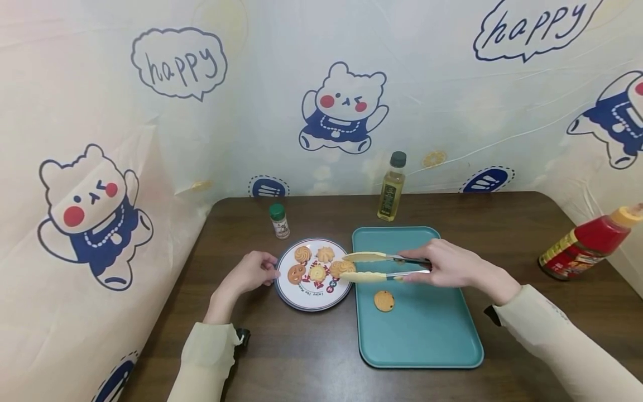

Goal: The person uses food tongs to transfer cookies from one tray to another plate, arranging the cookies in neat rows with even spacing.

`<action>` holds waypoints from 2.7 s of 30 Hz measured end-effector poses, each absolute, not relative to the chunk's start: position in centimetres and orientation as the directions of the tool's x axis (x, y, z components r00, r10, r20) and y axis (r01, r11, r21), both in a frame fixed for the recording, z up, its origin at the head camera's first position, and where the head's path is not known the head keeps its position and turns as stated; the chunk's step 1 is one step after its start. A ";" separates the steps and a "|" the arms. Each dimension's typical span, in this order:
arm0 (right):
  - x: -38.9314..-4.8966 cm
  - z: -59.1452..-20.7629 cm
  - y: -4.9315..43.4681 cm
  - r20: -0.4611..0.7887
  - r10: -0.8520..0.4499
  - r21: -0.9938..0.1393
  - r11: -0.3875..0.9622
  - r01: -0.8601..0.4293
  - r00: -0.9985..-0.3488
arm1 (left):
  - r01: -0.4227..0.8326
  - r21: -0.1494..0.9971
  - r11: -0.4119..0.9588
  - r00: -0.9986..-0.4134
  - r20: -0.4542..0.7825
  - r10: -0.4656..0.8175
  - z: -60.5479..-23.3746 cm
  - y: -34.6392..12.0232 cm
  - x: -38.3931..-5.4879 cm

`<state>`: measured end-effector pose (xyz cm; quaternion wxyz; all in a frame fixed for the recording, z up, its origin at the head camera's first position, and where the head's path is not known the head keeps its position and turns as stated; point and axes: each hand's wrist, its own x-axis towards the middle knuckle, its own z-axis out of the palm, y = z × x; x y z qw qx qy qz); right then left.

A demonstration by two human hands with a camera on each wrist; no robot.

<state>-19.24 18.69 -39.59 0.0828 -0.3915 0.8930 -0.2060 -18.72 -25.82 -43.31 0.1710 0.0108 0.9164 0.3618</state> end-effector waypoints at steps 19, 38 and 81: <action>-19.6 -40.4 13.4 0.013 -0.811 -0.475 0.510 -0.717 -0.585 | -0.108 0.673 0.732 -0.940 -0.308 0.144 -43.4 -26.0 -18.7; -19.4 -41.2 10.4 -0.067 -0.819 -0.479 0.527 -0.702 -0.569 | -0.118 0.661 0.741 -0.941 -0.312 0.129 -43.3 -26.0 -18.7; -19.4 -41.1 9.2 -0.137 -0.787 -0.456 0.589 -0.667 -0.601 | -0.095 0.666 0.740 -0.941 -0.302 0.151 -43.4 -25.9 -19.0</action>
